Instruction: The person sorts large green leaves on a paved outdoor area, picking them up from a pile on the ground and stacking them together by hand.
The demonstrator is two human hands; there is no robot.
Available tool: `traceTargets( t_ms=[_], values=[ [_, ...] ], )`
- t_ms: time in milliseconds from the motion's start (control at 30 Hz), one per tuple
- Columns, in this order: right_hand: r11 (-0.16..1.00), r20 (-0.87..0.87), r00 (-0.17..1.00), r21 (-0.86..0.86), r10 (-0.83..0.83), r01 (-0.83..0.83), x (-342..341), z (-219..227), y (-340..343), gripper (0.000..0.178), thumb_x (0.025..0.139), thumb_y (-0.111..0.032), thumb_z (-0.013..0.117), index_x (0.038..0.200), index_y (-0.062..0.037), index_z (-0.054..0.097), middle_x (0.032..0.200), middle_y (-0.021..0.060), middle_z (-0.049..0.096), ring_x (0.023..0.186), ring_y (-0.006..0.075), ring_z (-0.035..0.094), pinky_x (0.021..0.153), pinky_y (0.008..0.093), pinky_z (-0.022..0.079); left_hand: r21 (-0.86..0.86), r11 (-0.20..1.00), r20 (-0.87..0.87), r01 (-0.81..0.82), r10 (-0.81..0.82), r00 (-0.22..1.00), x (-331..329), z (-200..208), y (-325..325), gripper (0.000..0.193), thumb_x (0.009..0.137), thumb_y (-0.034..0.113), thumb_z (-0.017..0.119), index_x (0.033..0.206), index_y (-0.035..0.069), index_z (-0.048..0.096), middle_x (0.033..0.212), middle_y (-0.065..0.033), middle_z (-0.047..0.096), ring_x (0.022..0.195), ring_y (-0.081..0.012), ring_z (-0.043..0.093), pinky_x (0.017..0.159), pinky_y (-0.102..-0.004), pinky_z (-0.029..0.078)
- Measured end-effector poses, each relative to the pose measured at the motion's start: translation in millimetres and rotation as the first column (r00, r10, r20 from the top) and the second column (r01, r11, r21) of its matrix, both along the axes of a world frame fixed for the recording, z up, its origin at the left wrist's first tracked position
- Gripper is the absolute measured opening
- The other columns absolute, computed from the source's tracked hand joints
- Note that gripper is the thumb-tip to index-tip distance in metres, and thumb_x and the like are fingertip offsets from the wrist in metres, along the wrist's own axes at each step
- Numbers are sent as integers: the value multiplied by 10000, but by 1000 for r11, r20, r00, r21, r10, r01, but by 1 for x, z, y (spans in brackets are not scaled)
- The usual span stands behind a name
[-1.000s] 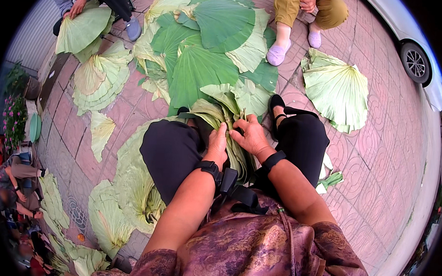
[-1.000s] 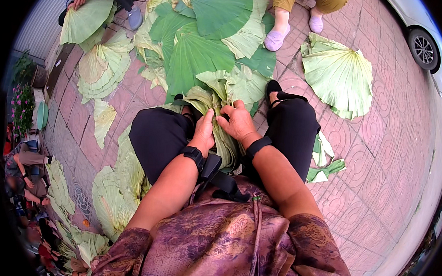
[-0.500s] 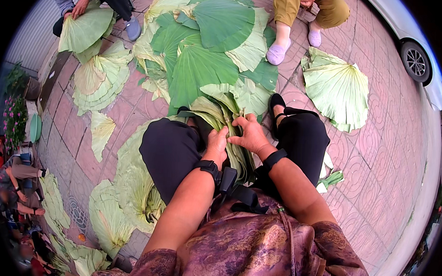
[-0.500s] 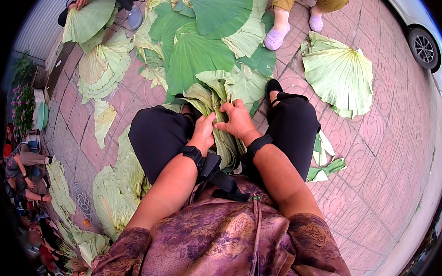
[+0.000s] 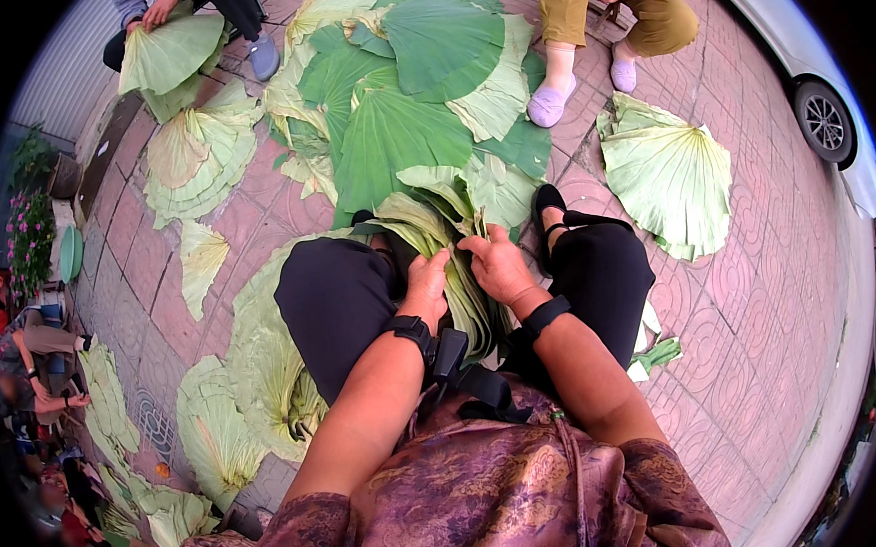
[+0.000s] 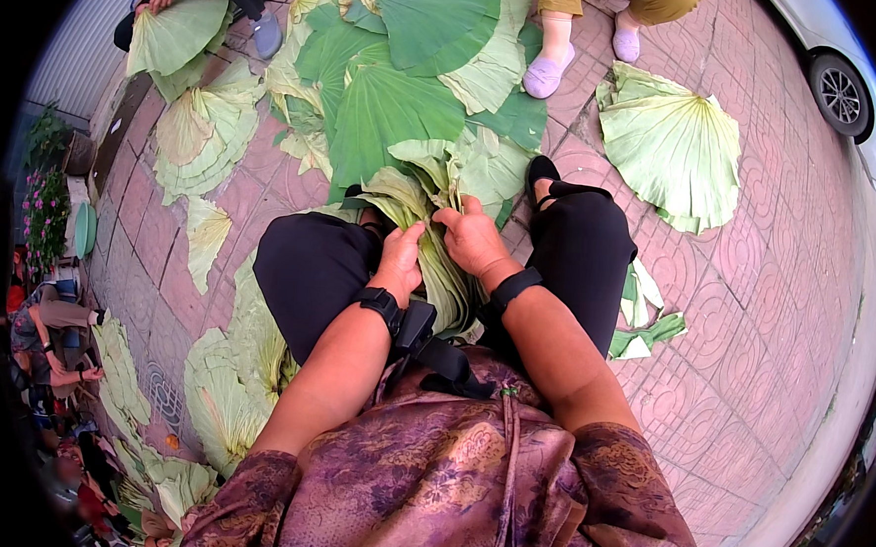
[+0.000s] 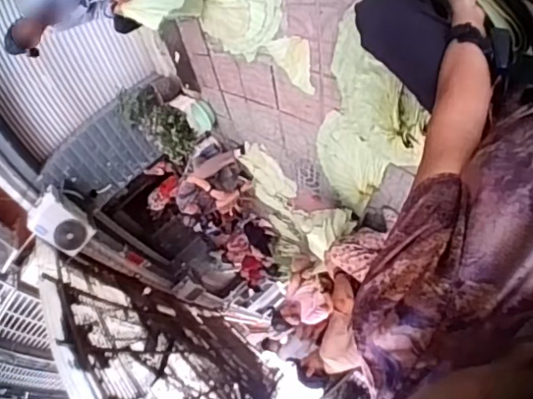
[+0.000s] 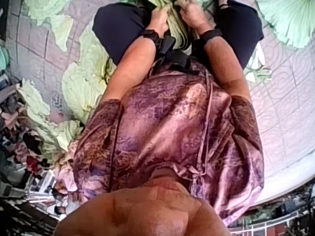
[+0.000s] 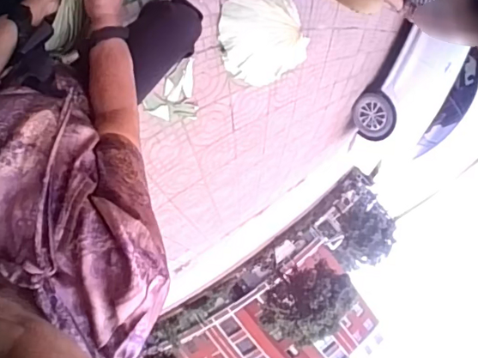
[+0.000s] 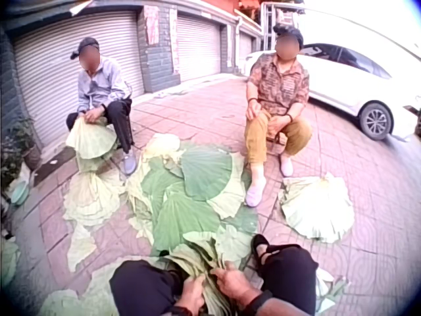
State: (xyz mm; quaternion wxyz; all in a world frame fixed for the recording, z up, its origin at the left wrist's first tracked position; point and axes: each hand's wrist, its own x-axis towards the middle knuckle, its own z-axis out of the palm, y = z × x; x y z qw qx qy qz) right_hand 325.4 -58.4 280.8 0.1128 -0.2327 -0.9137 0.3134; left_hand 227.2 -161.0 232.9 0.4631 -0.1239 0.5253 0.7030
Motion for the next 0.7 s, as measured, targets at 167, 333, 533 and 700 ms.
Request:
traceTargets(
  t_ms=[167, 333, 533, 700],
  values=[
    [996, 15, 1000, -91, 22, -20, 3, 4, -1, 478, 663, -148, 742, 1099, -148, 544, 1154, 286, 449, 885, 449, 572, 820, 445, 494, -13, 1000, -1, -8, 8, 1000, 0, 3, 0, 227, 865, 128, 571, 1053, 2, 566, 952, -95, 607, 820, -216, 587, 716, -362, 487],
    [993, 35, 999, -110, 38, -34, 1, 7, -3, 511, 641, -96, 723, 1110, -148, 526, 1196, 287, 413, 918, 462, 559, 841, 441, 489, -4, 1000, -6, -2, 2, 1000, 0, 6, 0, 220, 863, 125, 574, 1045, 1, 566, 943, -83, 603, 819, -202, 582, 722, -353, 483],
    [999, 17, 1000, -44, -20, 21, -1, -2, -6, 460, 663, 5, 595, 1096, -143, 545, 1144, 296, 438, 886, 462, 566, 813, 450, 488, -6, 1000, -5, 5, -5, 1000, -1, -1, -1, 221, 859, 137, 581, 1026, -5, 557, 939, -92, 596, 834, -210, 581, 732, -362, 482],
    [997, 3, 1000, 72, -6, 6, 0, -10, -5, 302, 691, 3, 551, 964, -103, 626, 1134, 306, 442, 872, 463, 570, 803, 454, 489, 17, 1000, 1, 2, -2, 1000, -3, -6, -2, 260, 853, 151, 590, 1054, -8, 543, 963, -106, 593, 848, -228, 581, 753, -379, 483]
  ],
)
